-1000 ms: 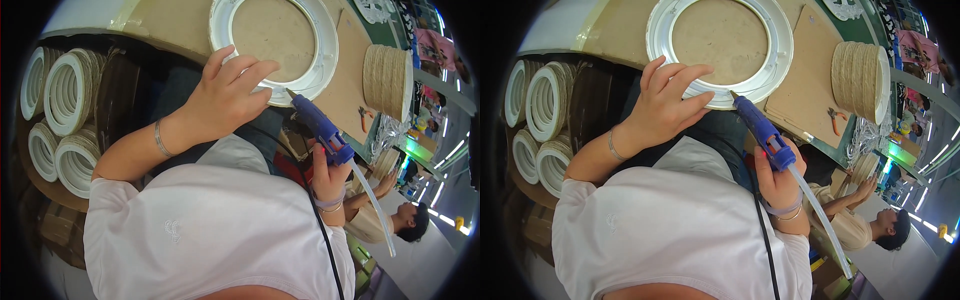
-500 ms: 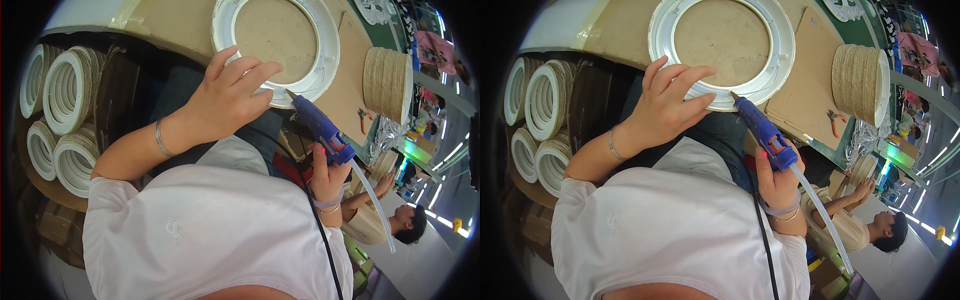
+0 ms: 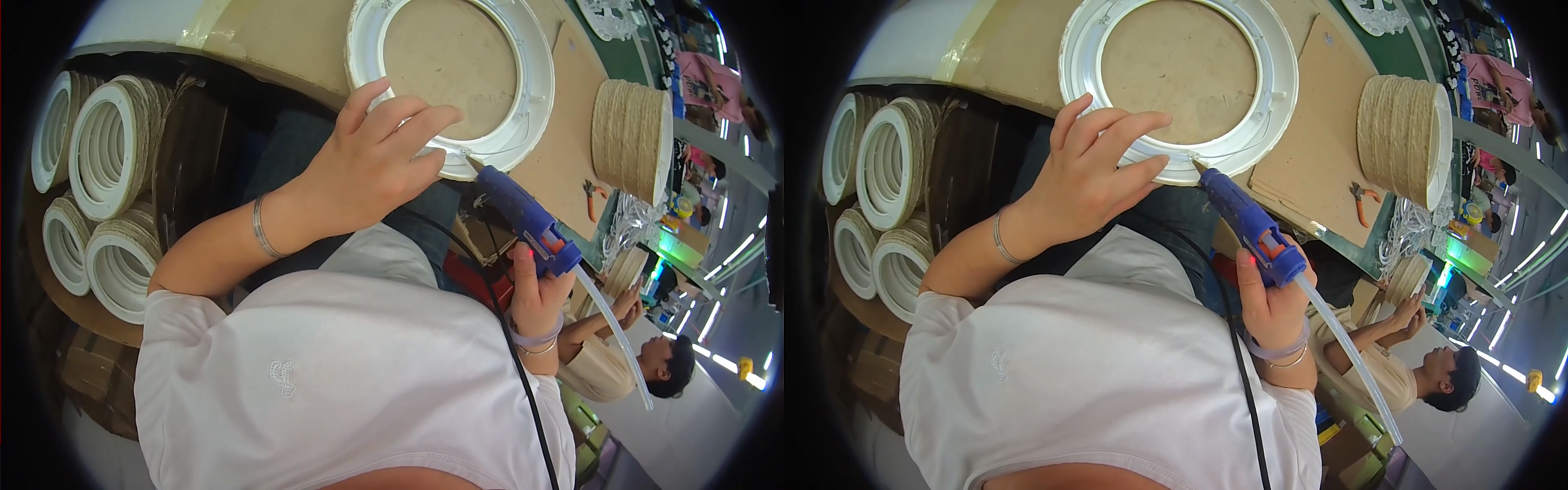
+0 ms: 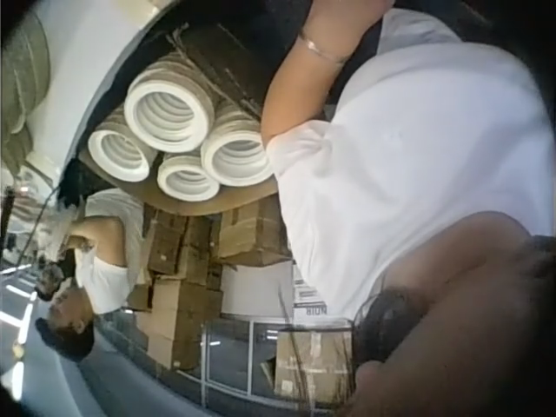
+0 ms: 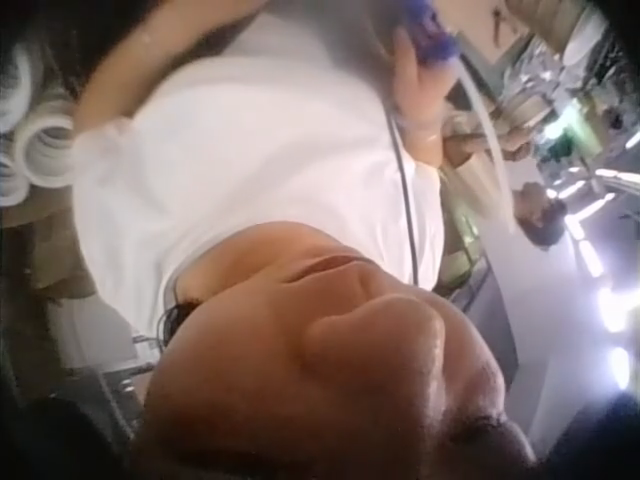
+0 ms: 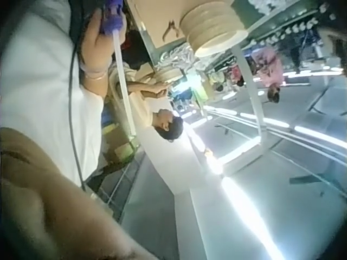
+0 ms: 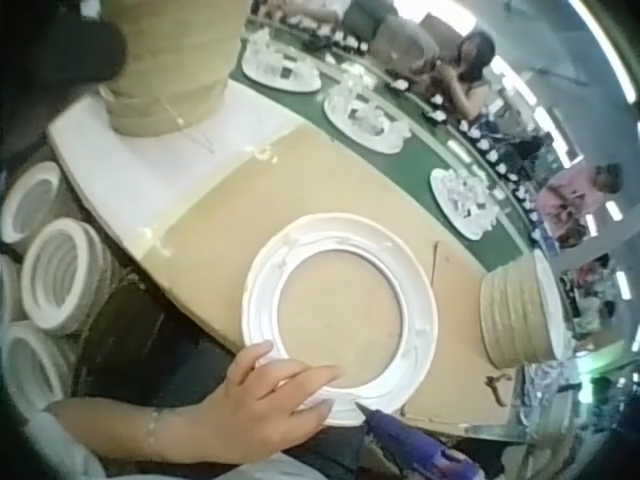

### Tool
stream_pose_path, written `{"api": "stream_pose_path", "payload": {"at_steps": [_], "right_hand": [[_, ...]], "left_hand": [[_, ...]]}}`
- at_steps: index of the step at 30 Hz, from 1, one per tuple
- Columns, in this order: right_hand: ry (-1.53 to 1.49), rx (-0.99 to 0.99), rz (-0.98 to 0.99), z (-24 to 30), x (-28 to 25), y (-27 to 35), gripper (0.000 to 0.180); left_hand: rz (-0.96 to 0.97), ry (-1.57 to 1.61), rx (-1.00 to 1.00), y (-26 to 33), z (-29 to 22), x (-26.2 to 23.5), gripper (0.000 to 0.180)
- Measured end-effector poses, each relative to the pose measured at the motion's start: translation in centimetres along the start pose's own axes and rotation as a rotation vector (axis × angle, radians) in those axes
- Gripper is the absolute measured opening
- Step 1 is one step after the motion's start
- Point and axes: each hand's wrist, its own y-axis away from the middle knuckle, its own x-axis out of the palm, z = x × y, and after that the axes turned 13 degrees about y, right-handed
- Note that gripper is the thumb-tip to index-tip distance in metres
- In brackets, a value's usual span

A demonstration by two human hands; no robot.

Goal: The recorder uses a hot glue gun to apply adhesive to circular plastic components while assembling light fixtures on a factory production line.

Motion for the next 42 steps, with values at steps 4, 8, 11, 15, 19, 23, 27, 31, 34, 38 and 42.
{"api": "stream_pose_path", "payload": {"at_steps": [4, 8, 11, 15, 19, 23, 27, 31, 34, 38, 42], "right_hand": [[-0.022, 0.032, -0.01, 0.1, -0.2, 0.0, 0.02], [0.041, 0.025, 0.005, 0.6, -0.9, -0.6, 0.021], [-0.038, 0.085, -0.058, 1.9, -1.4, -1.2, 0.021], [-0.088, 0.122, -0.256, 1.0, -2.0, -3.1, 0.02], [-0.017, 0.124, -0.222, -0.4, -2.0, -5.1, 0.021], [0.009, 0.14, -0.196, -0.6, -1.7, -5.9, 0.023], [0.008, 0.152, -0.188, -0.6, -1.6, -6.1, 0.025], [0.026, 0.208, -0.193, -0.4, -1.7, -6.2, 0.026], [0.03, 0.226, -0.16, -0.3, -2.0, -6.4, 0.025], [0.025, 0.208, -0.16, -0.2, -2.0, -6.6, 0.023], [-0.019, 0.2, -0.193, -0.1, -1.9, -6.8, 0.02]], "left_hand": [[0.011, -0.009, 0.005, -0.1, 0.0, -0.1, 0.02], [0.016, -0.017, 0.016, -0.1, 0.1, -0.1, 0.019], [0.013, -0.034, 0.011, -0.1, 0.1, 0.0, 0.019], [-0.061, 0.009, 0.015, -0.3, 0.0, 0.3, 0.003], [-0.04, 0.034, 0.009, -0.3, 0.0, 0.1, 0.003], [-0.05, 0.041, 0.006, -0.2, 0.0, 0.3, 0.003], [-0.044, 0.044, 0.002, -0.2, 0.0, 0.2, 0.003], [-0.039, 0.05, -0.006, -0.2, 0.0, 0.2, 0.003], [-0.034, 0.051, -0.009, -0.2, 0.0, 0.2, 0.003], [-0.037, 0.045, -0.009, -0.2, 0.0, 0.2, 0.003], [-0.037, 0.044, -0.006, -0.2, 0.1, 0.2, 0.003]]}}
